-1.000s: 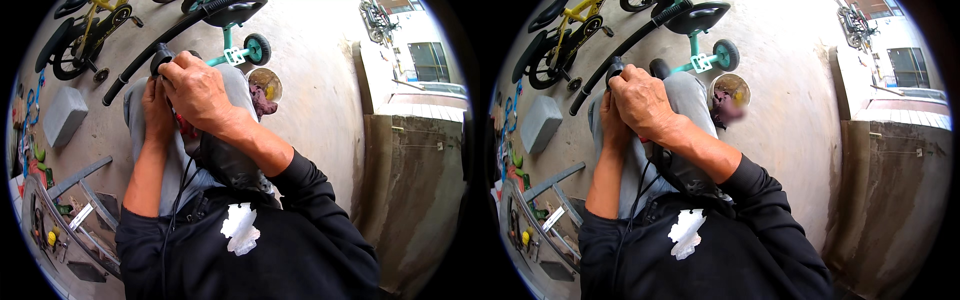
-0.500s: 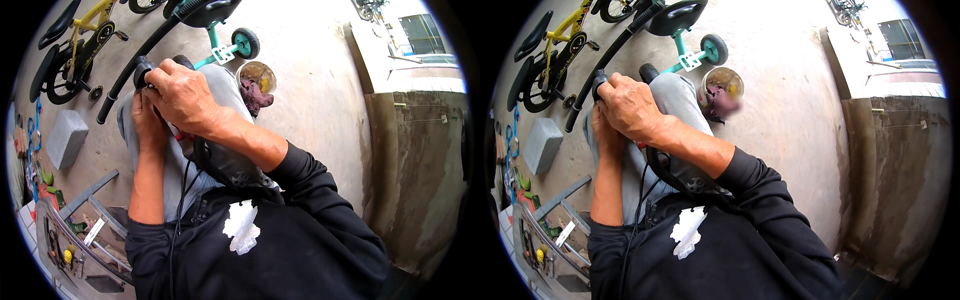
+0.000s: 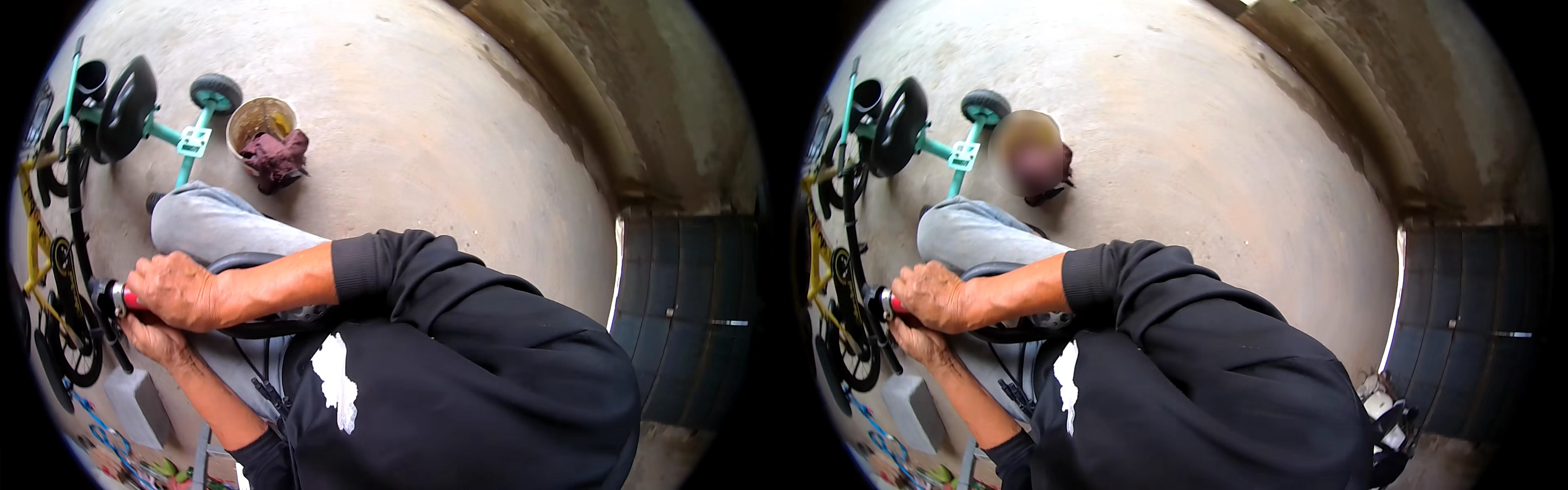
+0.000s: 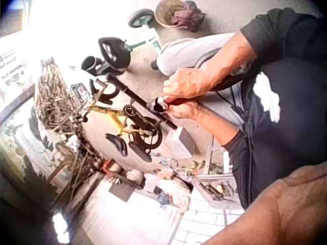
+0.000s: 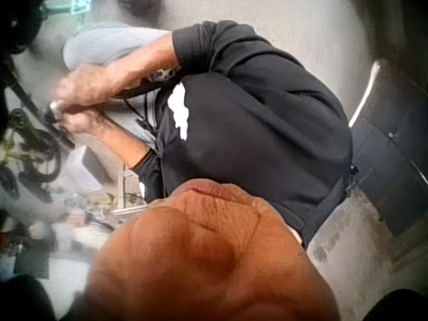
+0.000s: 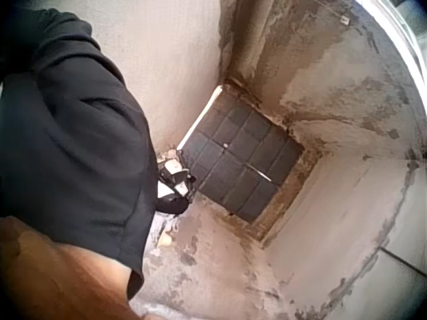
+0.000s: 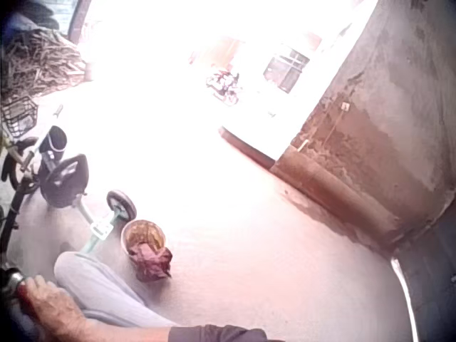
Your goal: The person sits on the floor and uses a multi-tool to tighten a bolt on the handlebar stem of a red scooter. They rotate the tool to secure the fastener and then remove the tool from the stem.
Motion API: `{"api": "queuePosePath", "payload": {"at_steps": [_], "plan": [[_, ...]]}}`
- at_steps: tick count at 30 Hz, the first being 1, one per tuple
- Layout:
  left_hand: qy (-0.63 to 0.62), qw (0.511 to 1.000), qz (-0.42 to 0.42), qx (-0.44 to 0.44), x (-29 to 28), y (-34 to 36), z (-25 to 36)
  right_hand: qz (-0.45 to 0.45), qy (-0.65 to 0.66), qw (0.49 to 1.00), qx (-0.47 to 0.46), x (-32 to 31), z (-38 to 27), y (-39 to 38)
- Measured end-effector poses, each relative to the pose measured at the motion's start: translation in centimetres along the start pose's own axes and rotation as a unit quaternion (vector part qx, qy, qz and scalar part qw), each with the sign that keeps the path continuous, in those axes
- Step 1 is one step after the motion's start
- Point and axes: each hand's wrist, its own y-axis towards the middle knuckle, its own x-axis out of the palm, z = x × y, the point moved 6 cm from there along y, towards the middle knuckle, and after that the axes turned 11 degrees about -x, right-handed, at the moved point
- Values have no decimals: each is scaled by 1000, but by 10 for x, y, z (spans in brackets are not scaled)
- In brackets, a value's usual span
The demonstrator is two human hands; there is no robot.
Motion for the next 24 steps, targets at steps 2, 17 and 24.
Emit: {"api": "queuePosePath", "payload": {"at_steps": [2,17,24], "plan": [[3,1000,-10,-10,10,-6,4,-9,-6,1000,20,1,-1,-2],[-24,998,-16,-48,13,-4,8,3,-1,1000,30,-4,2,-5],[-25,999,20,-33,3,0,5,-72,-72,991,92,-7,10,-13]]}}
